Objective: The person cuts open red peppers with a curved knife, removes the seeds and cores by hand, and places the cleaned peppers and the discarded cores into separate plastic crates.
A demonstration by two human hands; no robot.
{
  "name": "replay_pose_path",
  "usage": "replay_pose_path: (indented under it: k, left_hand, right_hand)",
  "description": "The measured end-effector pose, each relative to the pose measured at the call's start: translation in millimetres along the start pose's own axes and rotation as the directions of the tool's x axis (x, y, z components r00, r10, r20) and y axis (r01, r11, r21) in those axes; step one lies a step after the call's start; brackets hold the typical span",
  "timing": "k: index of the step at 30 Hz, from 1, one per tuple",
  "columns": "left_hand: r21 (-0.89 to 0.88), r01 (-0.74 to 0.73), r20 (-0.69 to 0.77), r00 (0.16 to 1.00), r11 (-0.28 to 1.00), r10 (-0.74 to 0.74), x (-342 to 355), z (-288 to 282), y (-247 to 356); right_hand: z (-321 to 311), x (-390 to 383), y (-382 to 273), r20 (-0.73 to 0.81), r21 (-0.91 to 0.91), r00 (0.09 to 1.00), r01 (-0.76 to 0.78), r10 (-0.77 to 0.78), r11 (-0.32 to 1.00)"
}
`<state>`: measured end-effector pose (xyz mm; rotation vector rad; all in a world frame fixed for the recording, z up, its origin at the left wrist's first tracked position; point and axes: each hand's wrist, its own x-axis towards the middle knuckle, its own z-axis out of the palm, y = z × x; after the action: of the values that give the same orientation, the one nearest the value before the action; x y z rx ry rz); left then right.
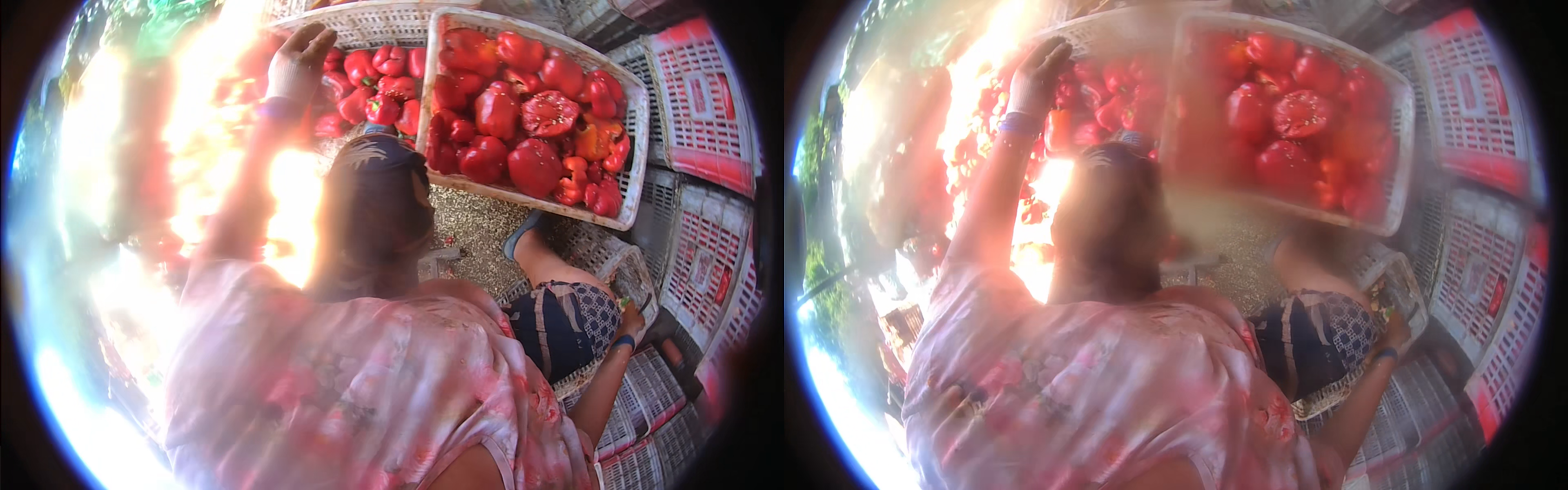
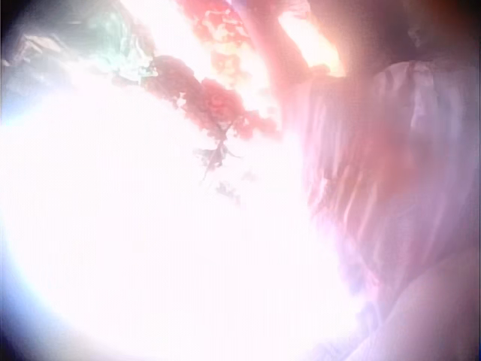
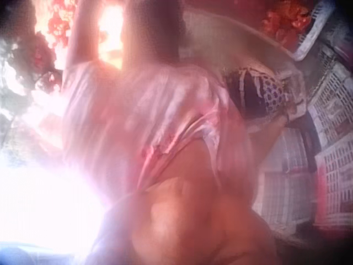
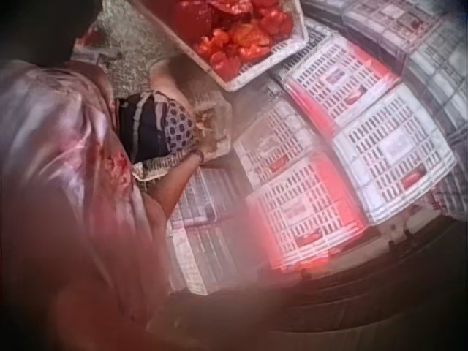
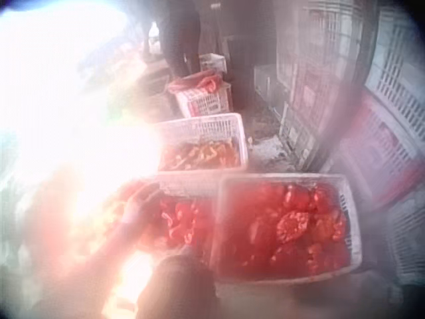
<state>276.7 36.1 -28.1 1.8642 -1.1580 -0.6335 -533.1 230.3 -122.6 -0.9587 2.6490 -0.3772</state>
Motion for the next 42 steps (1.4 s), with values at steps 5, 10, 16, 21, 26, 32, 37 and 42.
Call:
replay_pose_path:
  k: [5,10,16,21,26,32,37,42]
  left_hand:
    - [-0.15,0.567,-0.325,0.745,0.81,-0.582,-145.5,-127.5,-201.5]
    - [-0.229,0.871,-0.463,0.296,0.435,-0.836,-372.5,-154.4,-417.7]
    - [0.069,0.957,-0.074,0.286,0.281,-0.955,-515.7,-116.8,-474.3]
    - [0.762,-0.146,0.627,0.407,0.63,-0.664,-467.2,-30.7,-442.0]
    - [0.787,-0.129,0.612,0.276,0.603,-0.741,-355.3,-48.6,-321.5]
    - [0.747,-0.314,0.663,0.281,0.587,-0.694,-286.0,-64.0,-266.5]
    - [0.73,-0.413,0.677,0.324,0.544,-0.661,-272.5,-51.7,-283.7]
    - [0.791,-0.514,0.602,0.558,0.331,-0.571,-264.8,-17.2,-314.4]
  right_hand:
    - [-20.0,24.7,77.5,0.173,-0.722,0.947,0.309,-0.271,0.619]
    - [-59.4,28.6,-14.6,0.23,-0.904,0.874,0.354,-0.427,0.239]
    - [-67.0,-16.2,-171.2,0.317,-0.936,0.94,0.288,-0.129,-0.203]
    - [-80.8,18.5,-203.1,-0.088,-0.108,0.983,0.149,-0.159,0.983]
    - [-80.8,9.3,-216.6,0.098,-0.341,0.683,0.706,-0.723,0.621]
    - [-60.9,12.5,-222.5,0.133,-0.526,0.361,0.815,-0.923,0.243]
    - [-17.7,-13.7,-251.4,-0.142,-0.03,0.894,0.426,-0.425,0.904]
    - [4.0,-36.0,-242.7,-0.101,0.03,0.841,0.537,-0.532,0.843]
